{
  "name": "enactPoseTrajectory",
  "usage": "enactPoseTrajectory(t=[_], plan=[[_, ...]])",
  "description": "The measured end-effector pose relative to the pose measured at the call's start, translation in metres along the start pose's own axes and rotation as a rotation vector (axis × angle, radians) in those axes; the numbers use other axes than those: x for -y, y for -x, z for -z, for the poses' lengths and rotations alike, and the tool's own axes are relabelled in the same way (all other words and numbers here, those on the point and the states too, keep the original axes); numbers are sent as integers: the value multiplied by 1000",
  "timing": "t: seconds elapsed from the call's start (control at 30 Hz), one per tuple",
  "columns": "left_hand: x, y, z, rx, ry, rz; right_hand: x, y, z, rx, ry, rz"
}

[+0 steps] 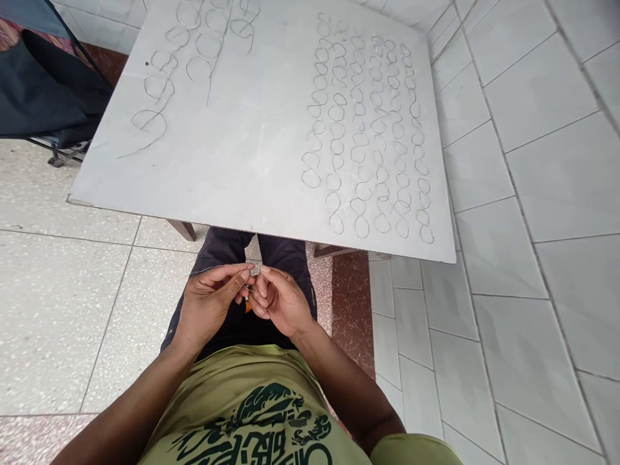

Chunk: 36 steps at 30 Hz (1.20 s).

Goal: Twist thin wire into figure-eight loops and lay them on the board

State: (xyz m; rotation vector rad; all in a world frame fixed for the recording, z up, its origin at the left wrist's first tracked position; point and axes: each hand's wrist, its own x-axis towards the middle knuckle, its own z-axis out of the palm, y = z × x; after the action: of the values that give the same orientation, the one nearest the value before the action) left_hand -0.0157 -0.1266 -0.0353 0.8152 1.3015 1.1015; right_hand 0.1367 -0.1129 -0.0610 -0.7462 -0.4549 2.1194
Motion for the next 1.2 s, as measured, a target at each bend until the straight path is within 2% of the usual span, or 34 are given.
enactPoseTrajectory(t=[0.17,0.3,0.43,0.73,0.97,1.07,1.2], plan=[[3,0,6,64,-81,-39,-2,2,6,28,-26,-32],[5,-1,2,73,-14,24,-2,4,9,32,-19,-13],[4,0,-4,53,86,95,-2,5,9,18,-4,-2],[-1,3,-8,-11,183,127,-5,4,8,31,15,-25],[5,1,-6,-46,229,155,-7,6,7,23,53,-52],[2,0,1,24,194,180,-2,7,12,9,117,-54],[-10,0,11,253,206,324,9,3,17,-13,225,-16]])
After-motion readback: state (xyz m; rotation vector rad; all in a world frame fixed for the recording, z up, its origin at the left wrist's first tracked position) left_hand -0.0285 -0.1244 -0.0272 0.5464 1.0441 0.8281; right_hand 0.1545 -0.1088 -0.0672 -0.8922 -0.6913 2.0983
